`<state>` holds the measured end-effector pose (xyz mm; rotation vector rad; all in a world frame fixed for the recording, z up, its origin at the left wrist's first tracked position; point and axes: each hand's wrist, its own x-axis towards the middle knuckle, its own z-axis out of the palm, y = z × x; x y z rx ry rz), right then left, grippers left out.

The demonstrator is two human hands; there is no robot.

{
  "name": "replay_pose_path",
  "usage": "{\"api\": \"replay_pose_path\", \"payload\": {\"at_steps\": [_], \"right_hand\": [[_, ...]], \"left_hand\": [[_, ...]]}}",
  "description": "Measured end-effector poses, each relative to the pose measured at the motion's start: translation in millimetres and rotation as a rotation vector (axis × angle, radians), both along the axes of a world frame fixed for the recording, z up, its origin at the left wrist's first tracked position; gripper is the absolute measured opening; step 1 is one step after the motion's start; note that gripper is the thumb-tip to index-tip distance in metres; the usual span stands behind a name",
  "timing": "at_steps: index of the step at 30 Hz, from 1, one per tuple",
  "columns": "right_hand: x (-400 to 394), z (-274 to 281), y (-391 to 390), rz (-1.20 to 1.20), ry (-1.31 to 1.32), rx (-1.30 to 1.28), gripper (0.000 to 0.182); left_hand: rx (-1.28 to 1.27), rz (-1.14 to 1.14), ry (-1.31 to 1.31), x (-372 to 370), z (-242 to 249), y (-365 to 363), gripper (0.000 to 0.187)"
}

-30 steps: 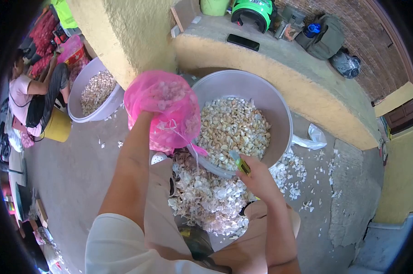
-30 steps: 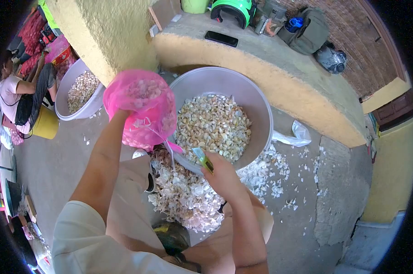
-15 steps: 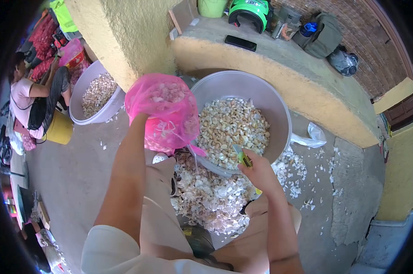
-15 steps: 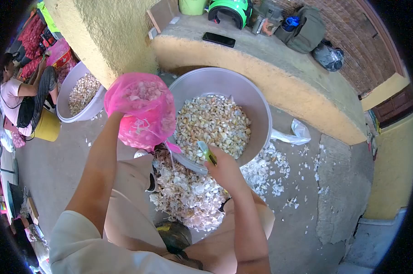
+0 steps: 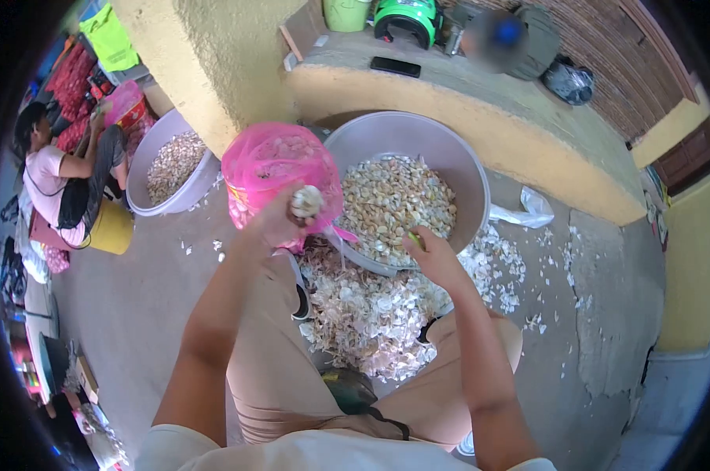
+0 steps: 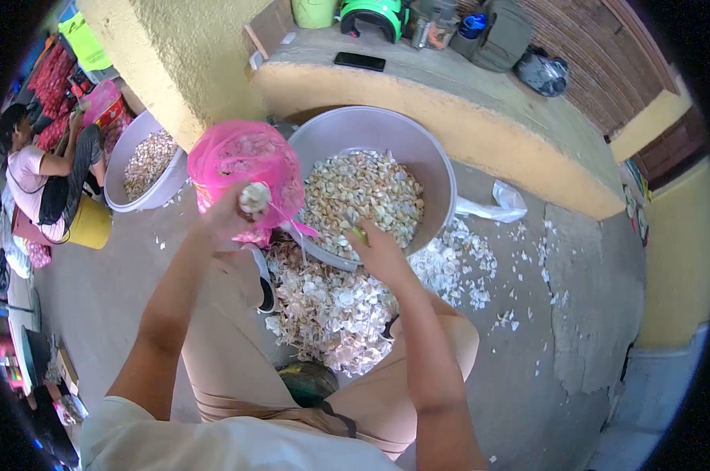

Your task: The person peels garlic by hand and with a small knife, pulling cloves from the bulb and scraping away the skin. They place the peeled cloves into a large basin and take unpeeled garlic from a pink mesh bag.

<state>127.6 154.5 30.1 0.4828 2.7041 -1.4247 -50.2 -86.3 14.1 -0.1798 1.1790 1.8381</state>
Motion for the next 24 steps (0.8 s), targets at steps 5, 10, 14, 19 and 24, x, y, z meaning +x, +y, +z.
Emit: {"api": "replay_pose_path", "payload": {"at_steps": [5,10,14,19,24], "right_hand": [[4,24,-15,-0.129,-0.034,-0.393,0.044],[23,22,-24,0.016,0.151,-0.204,0.061],[37,12,-34,-0.071,0.136,-0.2,0.066],[49,17,-31,-0.189,0.102,-0.379,0.059],[58,11,-26,-0.29,0.038,-0.502,0.058]], "left_hand": [[0.123,-0.311,-0.171,60,16,52,0.044],[-0.049,-0.291,0.084,98,15,81,0.051],[-0.158,-0.148,0.777,113,-19,92,0.044],[-0.225,-0.211,0.919,122,4,93,0.029],[-0.14,-0.214,0.847,132,20,93,0.026]]}}
